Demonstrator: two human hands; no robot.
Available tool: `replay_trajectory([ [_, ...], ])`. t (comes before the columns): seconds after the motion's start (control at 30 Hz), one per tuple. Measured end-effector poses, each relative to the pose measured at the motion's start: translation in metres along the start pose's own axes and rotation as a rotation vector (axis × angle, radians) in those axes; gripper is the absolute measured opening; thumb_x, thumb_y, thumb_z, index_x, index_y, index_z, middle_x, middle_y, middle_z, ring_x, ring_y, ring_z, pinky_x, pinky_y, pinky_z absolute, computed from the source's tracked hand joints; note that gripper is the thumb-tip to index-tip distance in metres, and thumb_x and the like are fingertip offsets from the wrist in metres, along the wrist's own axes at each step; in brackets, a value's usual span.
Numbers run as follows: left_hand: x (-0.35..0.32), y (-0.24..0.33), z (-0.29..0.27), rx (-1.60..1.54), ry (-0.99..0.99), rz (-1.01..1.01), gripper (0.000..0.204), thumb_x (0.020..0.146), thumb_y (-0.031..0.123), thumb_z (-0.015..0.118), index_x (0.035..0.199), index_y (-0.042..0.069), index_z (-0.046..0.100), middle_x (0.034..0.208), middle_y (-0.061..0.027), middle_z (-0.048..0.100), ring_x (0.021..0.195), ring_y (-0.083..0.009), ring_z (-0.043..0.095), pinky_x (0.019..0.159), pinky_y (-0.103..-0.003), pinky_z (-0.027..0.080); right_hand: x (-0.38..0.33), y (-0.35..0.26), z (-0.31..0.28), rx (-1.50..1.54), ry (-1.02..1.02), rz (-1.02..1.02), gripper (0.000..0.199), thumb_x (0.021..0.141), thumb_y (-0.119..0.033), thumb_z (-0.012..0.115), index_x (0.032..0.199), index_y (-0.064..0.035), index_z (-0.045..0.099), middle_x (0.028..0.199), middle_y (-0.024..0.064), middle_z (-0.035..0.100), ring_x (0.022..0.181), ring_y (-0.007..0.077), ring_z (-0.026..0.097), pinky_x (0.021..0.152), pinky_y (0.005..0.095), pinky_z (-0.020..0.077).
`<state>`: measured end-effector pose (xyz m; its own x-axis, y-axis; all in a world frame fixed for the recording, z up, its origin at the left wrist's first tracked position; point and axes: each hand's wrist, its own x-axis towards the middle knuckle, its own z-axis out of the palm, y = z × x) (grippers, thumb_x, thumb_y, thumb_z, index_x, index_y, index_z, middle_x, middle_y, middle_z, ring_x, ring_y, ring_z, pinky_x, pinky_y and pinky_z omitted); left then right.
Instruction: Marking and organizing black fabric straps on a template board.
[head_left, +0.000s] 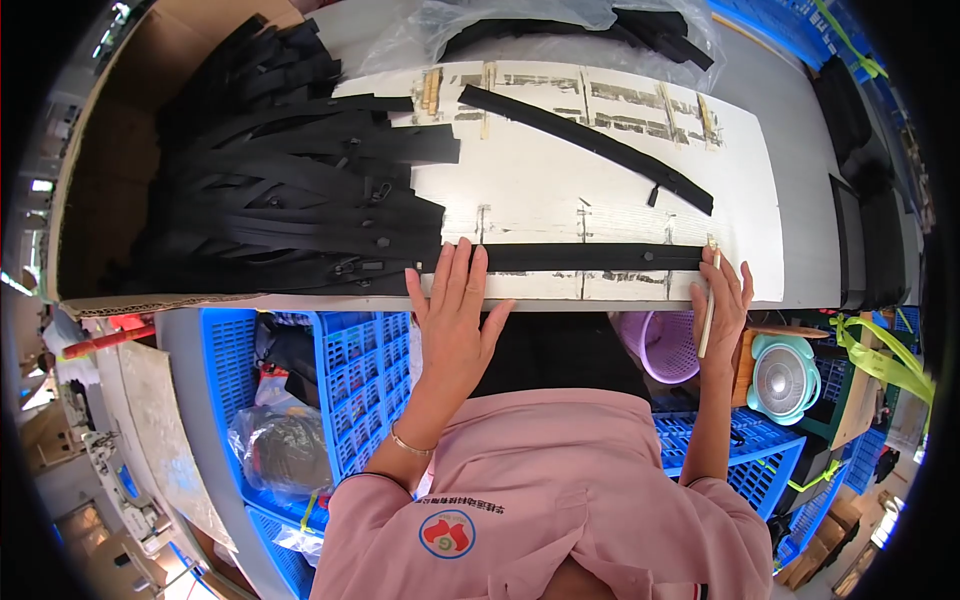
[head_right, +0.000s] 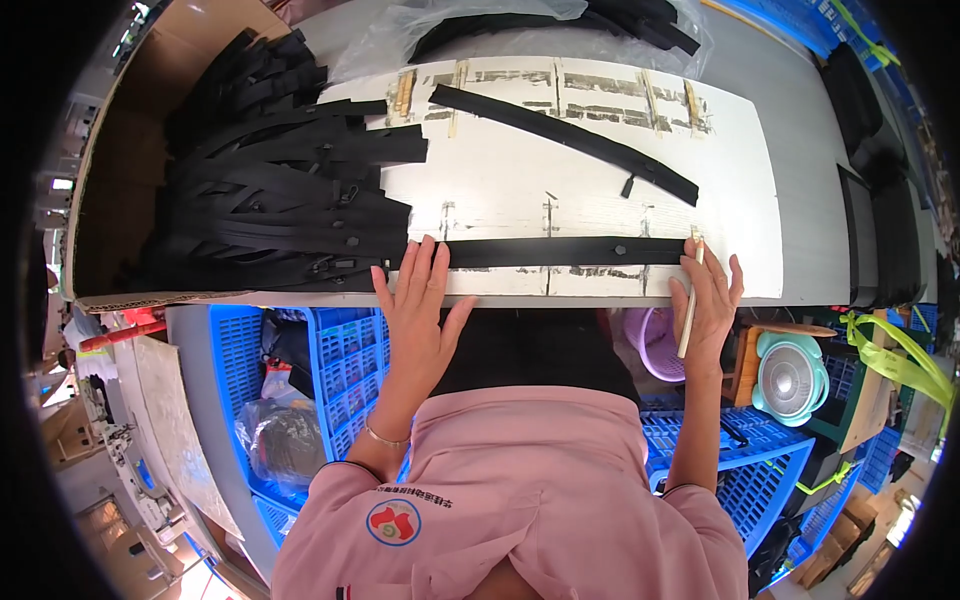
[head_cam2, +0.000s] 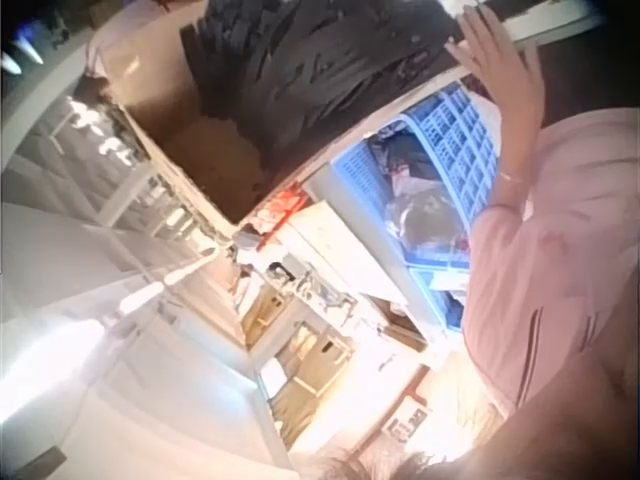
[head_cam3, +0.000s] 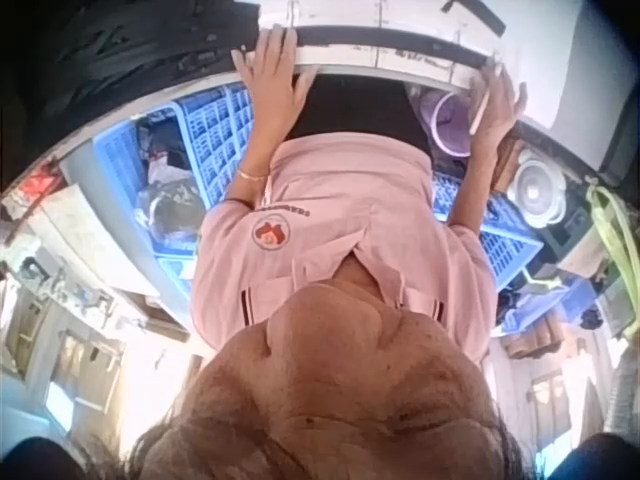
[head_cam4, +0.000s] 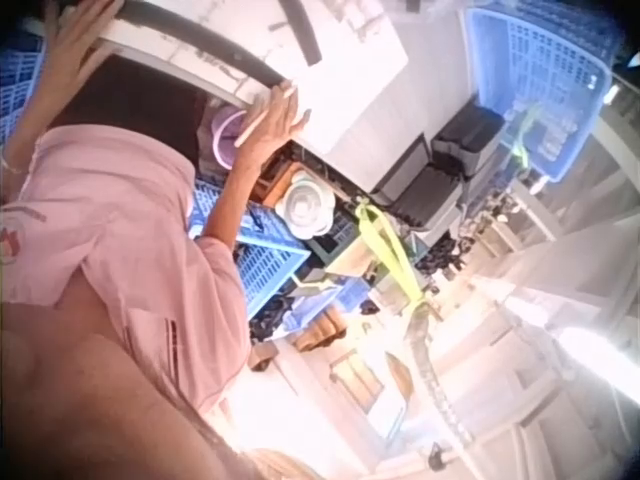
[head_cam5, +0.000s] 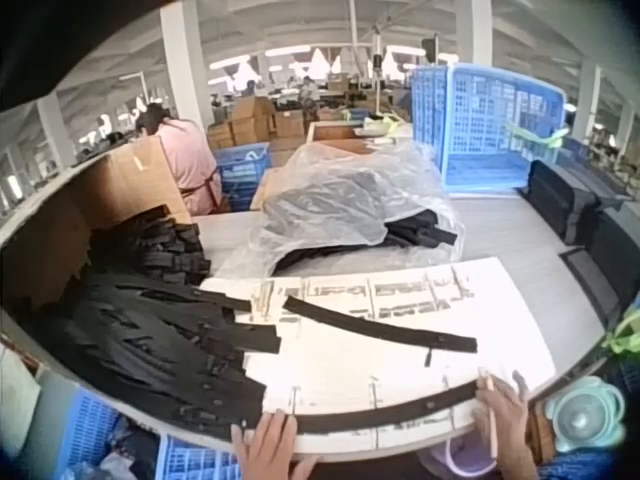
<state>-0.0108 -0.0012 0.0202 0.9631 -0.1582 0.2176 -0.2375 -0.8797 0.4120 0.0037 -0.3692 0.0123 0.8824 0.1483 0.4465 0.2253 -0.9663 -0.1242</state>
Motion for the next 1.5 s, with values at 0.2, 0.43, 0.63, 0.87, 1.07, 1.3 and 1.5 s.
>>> replay_trajectory([
  [0.2,0.026,-0.020,-0.007,0.037,0.129,0.138,0.060,0.097,0.027,0.070,0.151,0.008,0.052,0.159,-0.0139,0.046,0.153,-0.0367,0.034,0.123,-0.061,0.013,-0.003,-0.002,0.004,0.025,0.014,0.021,0.021,0.092,-0.009,0.070,0.113,-0.0048,0.066,0.131,0.0099,0.071,0.132,0.0260,0.061,0.122,0.0513,0.0309],
  [0.43,0.048,-0.060,-0.019,0.223,0.075,0.105,0.046,0.102,0.027,0.063,0.144,0.008,0.061,0.156,-0.0035,0.053,0.155,-0.0318,0.030,0.126,-0.058,0.007,-0.007,0.001,0.008,0.036,0.027,0.032,0.020,0.093,-0.007,0.068,0.113,-0.0051,0.065,0.134,0.0102,0.070,0.132,0.0266,0.061,0.122,0.0510,0.0308],
  [0.63,0.045,-0.094,-0.035,0.342,0.127,0.053,0.043,0.103,0.026,0.060,0.141,0.006,0.064,0.156,-0.0015,0.052,0.155,-0.0258,0.031,0.126,-0.057,0.005,-0.004,-0.001,0.006,0.022,0.022,0.016,0.022,0.093,-0.006,0.069,0.114,-0.0053,0.065,0.135,0.0099,0.069,0.133,0.0261,0.061,0.123,0.0515,0.0294],
  [0.87,0.043,-0.091,-0.028,0.232,0.264,0.097,0.039,0.099,0.012,0.065,0.137,0.006,0.066,0.151,-0.0055,0.056,0.153,-0.0314,0.036,0.126,-0.058,0.010,-0.002,-0.002,0.003,-0.029,0.022,-0.033,0.027,0.090,-0.003,0.071,0.116,-0.0045,0.065,0.135,0.0111,0.069,0.132,0.0265,0.061,0.123,0.0525,0.0289],
  [1.07,0.039,-0.078,-0.023,0.034,0.369,0.146,0.038,0.082,-0.005,0.067,0.117,0.005,0.076,0.126,-0.0084,0.071,0.119,-0.0296,0.061,0.108,-0.042,0.044,0.001,-0.007,0.002,-0.029,0.019,-0.031,0.027,0.089,-0.002,0.073,0.115,-0.0038,0.065,0.134,0.0124,0.069,0.131,0.0274,0.062,0.122,0.0528,0.0300],
  [1.3,0.022,-0.061,-0.022,-0.010,0.277,0.244,0.041,0.080,-0.004,0.069,0.121,0.003,0.073,0.122,-0.0086,0.069,0.111,-0.0284,0.061,0.101,-0.042,0.046,-0.002,-0.008,0.005,-0.045,0.034,-0.020,0.026,0.091,-0.002,0.072,0.116,-0.0031,0.065,0.134,0.0126,0.070,0.132,0.0271,0.062,0.120,0.0519,0.0335],
  [1.5,0.010,-0.031,-0.012,-0.015,0.136,0.118,0.045,0.095,0.016,0.070,0.139,0.007,0.063,0.138,-0.0099,0.061,0.128,-0.0284,0.054,0.117,-0.050,0.029,-0.001,-0.010,0.006,-0.053,0.051,-0.031,0.027,0.092,-0.002,0.071,0.118,-0.0030,0.064,0.133,0.0128,0.070,0.132,0.0266,0.062,0.120,0.0515,0.0345],
])
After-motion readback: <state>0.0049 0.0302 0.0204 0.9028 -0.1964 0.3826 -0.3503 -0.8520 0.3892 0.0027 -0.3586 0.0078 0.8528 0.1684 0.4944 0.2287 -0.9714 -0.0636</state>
